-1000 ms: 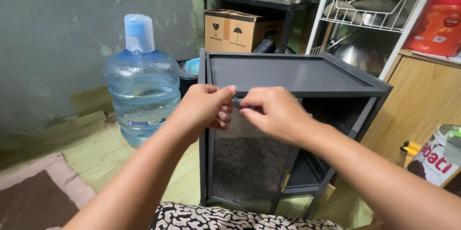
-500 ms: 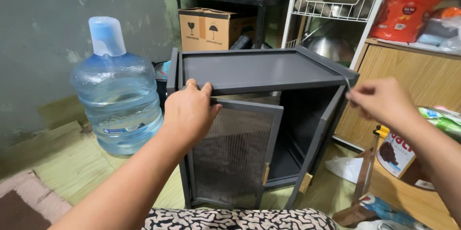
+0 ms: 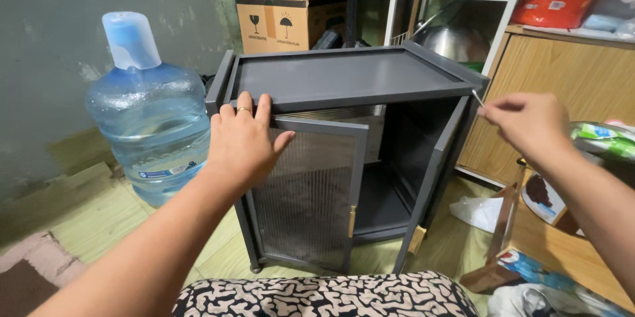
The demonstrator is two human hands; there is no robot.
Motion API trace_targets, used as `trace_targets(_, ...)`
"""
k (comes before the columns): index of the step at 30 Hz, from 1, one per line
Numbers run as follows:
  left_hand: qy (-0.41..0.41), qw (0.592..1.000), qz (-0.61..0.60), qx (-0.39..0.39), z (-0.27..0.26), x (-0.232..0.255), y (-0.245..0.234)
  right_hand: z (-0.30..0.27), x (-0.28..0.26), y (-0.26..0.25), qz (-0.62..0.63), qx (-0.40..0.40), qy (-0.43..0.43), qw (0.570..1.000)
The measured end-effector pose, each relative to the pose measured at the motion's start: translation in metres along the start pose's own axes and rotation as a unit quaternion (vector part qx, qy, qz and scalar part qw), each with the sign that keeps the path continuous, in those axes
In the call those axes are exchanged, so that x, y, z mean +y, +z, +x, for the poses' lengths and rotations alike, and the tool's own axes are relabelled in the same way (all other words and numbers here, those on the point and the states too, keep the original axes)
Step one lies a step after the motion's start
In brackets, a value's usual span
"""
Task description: The person sits on the floor and assembles a small gray metal cabinet, threading screws by hand into the corner joints of the frame, attaching and aligning the ribbed glass doors, then pressing the doors closed and steadying the finished cabinet.
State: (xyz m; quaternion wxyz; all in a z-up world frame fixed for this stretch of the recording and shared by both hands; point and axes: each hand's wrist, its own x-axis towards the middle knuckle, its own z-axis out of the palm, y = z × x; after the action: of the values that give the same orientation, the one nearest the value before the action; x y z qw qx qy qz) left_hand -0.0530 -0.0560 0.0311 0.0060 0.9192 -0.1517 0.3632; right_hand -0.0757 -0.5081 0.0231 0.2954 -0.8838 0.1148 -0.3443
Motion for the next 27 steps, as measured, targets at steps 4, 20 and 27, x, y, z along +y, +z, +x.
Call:
trace_targets(4, 0.012, 0.999, -0.002, -0.033, 0.008, -0.019, 0.005, 0.032, -0.04, 0.014, -0.067, 0.012, -0.087, 0.994)
trace_targets(20, 0.047, 0.995, -0.046, -0.074, 0.026, -0.074, 0.021, 0.112, -0.133, 0.128, -0.138, -0.152, -0.083, 0.975)
trace_targets(27, 0.044, 0.995, -0.064, -0.061, 0.025, -0.078, 0.026, 0.127, -0.121, 0.141, -0.103, -0.191, -0.04, 0.975)
